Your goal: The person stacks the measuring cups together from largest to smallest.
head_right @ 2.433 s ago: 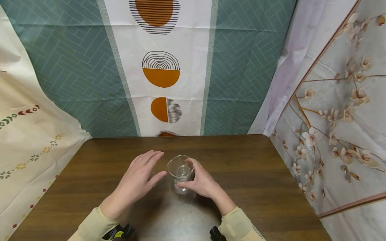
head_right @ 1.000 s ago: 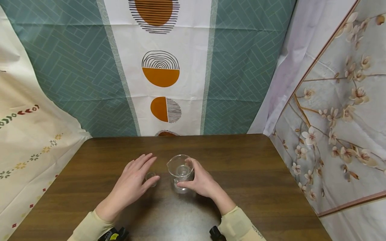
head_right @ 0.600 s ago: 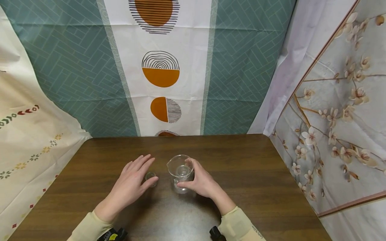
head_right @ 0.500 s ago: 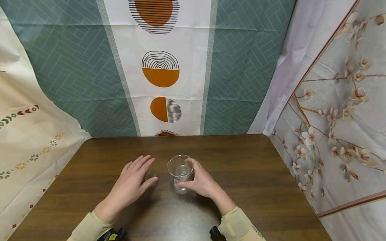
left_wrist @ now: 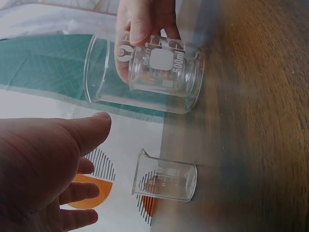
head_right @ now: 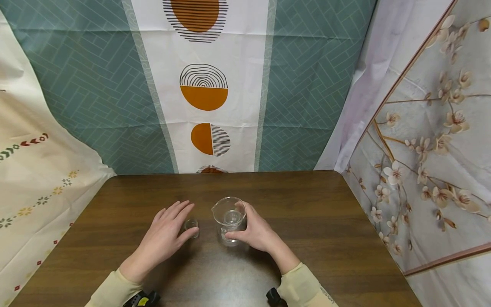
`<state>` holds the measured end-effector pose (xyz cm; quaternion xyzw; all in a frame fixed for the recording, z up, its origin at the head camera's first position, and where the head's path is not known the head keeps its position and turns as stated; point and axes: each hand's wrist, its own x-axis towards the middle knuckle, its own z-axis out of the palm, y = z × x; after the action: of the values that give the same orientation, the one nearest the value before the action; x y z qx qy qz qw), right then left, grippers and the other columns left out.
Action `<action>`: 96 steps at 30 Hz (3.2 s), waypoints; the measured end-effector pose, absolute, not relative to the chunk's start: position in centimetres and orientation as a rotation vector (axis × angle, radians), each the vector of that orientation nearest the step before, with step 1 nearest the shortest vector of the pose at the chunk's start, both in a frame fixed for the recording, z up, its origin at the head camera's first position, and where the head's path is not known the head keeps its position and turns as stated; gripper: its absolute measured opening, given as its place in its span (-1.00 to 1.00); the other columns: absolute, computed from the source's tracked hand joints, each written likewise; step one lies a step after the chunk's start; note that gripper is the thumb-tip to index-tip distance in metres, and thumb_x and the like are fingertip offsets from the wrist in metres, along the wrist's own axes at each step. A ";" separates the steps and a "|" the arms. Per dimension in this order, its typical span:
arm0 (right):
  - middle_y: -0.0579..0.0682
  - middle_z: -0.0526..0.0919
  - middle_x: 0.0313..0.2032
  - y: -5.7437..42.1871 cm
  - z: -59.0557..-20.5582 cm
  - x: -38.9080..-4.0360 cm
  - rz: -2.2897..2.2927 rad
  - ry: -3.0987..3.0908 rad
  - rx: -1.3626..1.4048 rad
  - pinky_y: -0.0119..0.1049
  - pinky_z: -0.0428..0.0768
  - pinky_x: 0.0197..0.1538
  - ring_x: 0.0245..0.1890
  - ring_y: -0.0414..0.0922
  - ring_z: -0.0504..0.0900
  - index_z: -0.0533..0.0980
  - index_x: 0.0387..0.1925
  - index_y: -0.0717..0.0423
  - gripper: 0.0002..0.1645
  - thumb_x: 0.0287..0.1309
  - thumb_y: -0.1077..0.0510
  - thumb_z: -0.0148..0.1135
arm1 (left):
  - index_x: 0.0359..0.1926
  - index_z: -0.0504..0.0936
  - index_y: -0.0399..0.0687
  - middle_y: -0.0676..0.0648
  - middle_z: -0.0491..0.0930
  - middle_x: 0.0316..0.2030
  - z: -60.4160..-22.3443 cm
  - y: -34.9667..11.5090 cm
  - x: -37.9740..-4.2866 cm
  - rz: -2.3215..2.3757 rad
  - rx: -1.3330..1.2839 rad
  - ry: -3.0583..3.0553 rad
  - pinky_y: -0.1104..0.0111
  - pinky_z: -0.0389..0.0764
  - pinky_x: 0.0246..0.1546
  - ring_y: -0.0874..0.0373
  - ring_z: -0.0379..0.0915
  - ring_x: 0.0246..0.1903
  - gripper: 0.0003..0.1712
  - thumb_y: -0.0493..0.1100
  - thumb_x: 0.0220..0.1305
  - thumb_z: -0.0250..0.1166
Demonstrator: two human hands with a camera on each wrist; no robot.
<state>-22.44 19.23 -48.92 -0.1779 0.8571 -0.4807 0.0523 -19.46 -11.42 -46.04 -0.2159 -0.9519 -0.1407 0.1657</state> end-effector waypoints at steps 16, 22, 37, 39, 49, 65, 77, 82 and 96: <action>-0.01 0.46 0.50 19.2 -48.9 -22.4 -1.461 2.611 -0.544 0.16 0.49 0.44 0.44 0.02 0.52 0.29 0.58 -0.01 0.15 0.12 -0.14 0.75 | 0.48 0.59 -0.17 -0.28 0.52 0.47 -46.5 -11.9 -19.7 -0.381 -0.607 -2.733 -0.41 0.35 0.39 -0.35 0.34 0.52 -0.16 0.17 0.37 0.59; -0.01 0.46 0.48 19.2 -48.9 -22.4 -1.458 2.612 -0.547 0.15 0.50 0.43 0.42 0.03 0.54 0.29 0.56 -0.02 0.13 0.13 -0.13 0.75 | 0.44 0.64 -0.17 -0.29 0.52 0.47 -46.8 -12.1 -19.7 -0.376 -0.606 -2.749 -0.42 0.35 0.37 -0.36 0.34 0.52 -0.21 0.16 0.36 0.60; -0.02 0.45 0.50 19.2 -48.9 -22.4 -1.458 2.594 -0.524 0.17 0.49 0.44 0.44 0.03 0.52 0.28 0.58 -0.04 0.14 0.13 -0.14 0.75 | 0.29 0.74 -0.17 -0.30 0.56 0.42 -47.4 -12.4 -20.1 -0.378 -0.614 -2.740 -0.44 0.36 0.36 -0.38 0.37 0.50 -0.34 0.12 0.33 0.62; -0.02 0.44 0.50 19.2 -48.9 -22.4 -1.457 2.594 -0.524 0.18 0.49 0.44 0.44 0.04 0.52 0.28 0.58 -0.04 0.14 0.13 -0.14 0.75 | 0.28 0.75 -0.16 -0.30 0.55 0.43 -47.5 -12.4 -20.1 -0.381 -0.612 -2.748 -0.44 0.35 0.37 -0.37 0.36 0.50 -0.36 0.12 0.34 0.62; -0.01 0.45 0.49 19.2 -49.0 -22.5 -1.455 2.599 -0.529 0.16 0.50 0.43 0.43 0.04 0.53 0.28 0.57 -0.02 0.14 0.13 -0.14 0.75 | 0.21 0.78 -0.16 -0.31 0.58 0.39 -47.7 -12.4 -20.2 -0.379 -0.615 -2.737 -0.46 0.37 0.33 -0.38 0.38 0.48 -0.42 0.09 0.33 0.63; -0.04 0.45 0.49 19.2 -49.1 -22.5 -1.443 2.611 -0.535 0.17 0.48 0.44 0.44 0.02 0.51 0.30 0.56 0.00 0.12 0.13 -0.13 0.75 | 0.20 0.78 -0.13 -0.31 0.59 0.39 -48.1 -12.4 -20.4 -0.374 -0.616 -2.757 -0.45 0.37 0.34 -0.38 0.39 0.48 -0.45 0.09 0.35 0.62; -0.04 0.46 0.48 19.2 -49.2 -22.5 -1.438 2.611 -0.524 0.18 0.49 0.43 0.42 0.03 0.53 0.30 0.56 -0.02 0.12 0.13 -0.14 0.75 | 0.18 0.78 -0.12 -0.30 0.60 0.37 -48.0 -12.4 -20.3 -0.385 -0.619 -2.735 -0.45 0.37 0.34 -0.37 0.40 0.47 -0.47 0.07 0.33 0.63; -0.05 0.46 0.49 19.2 -49.2 -22.5 -1.433 2.616 -0.518 0.18 0.48 0.44 0.43 0.03 0.52 0.29 0.57 -0.03 0.13 0.12 -0.14 0.75 | 0.16 0.78 -0.11 -0.31 0.60 0.36 -48.2 -12.4 -20.4 -0.388 -0.621 -2.732 -0.44 0.37 0.34 -0.38 0.41 0.46 -0.47 0.08 0.32 0.64; -0.06 0.46 0.47 19.3 -49.3 -22.5 -1.440 2.608 -0.528 0.19 0.48 0.43 0.42 0.02 0.52 0.30 0.57 0.03 0.14 0.13 -0.15 0.75 | 0.15 0.78 -0.10 -0.30 0.61 0.36 -48.3 -12.5 -20.7 -0.393 -0.625 -2.735 -0.44 0.37 0.34 -0.38 0.41 0.46 -0.49 0.08 0.33 0.63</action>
<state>-22.53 19.25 -49.32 -0.1741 0.8606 -0.4752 0.0578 -20.69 -12.50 -48.34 -0.2179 -0.9539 -0.1372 0.1539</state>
